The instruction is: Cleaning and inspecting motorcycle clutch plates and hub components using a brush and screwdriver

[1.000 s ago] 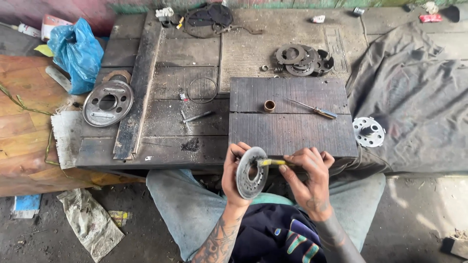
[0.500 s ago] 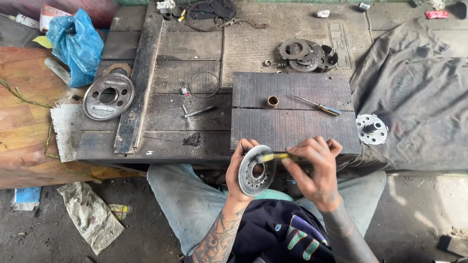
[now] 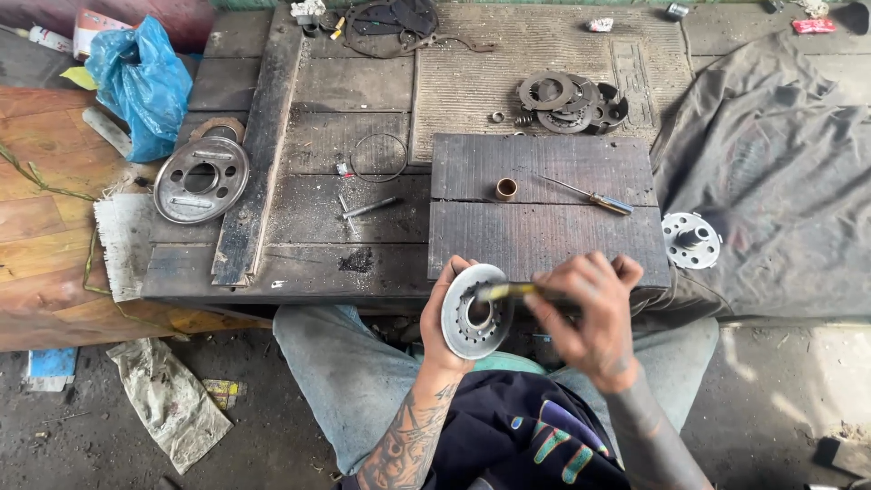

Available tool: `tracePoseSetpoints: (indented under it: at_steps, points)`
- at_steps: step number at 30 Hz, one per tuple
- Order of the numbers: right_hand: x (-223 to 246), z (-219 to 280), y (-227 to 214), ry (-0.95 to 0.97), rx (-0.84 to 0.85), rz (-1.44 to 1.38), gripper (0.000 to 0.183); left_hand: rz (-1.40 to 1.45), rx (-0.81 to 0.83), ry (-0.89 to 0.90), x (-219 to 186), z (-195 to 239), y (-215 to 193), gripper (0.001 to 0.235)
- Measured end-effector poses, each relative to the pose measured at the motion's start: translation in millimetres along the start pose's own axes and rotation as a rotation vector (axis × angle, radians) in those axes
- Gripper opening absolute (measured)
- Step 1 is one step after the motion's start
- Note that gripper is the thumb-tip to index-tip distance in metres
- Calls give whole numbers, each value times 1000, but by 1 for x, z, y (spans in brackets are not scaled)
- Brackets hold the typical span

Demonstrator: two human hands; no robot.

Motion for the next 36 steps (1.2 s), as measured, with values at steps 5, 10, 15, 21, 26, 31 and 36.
tracePoseSetpoints:
  at_steps: [5,10,15,21,26,31,36]
  points:
    - [19,19,15,103,159,-41,19,-144,303,246,-26,1,3,33]
    - [2,31,15,209,87,-2,15,-24,187,357,-39,-1,4,36]
    - [5,18,-4,28,0,-67,15,47,45,358,-39,11,23,28]
    - [0,14,-1,-58,48,-72,16,102,78,208,-37,24,45,22]
    - [21,2,-3,-152,119,-38,18,214,-12,-174,3,-8,-20,29]
    - [15,-5,-5,-163,155,40,15,63,-21,-213,3,-12,-27,30]
    - [7,-14,-13,-177,168,55,16,27,95,-243,2,-17,-27,22]
Point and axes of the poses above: each hand's wrist, its own z-axis away from the middle knuckle, its own y-axis out of the palm, x = y × z, the point moved 9 cm from there along -z, towards the middle knuckle, and after that the axes turned 5 degrees about -z, right-handed, at the moved point
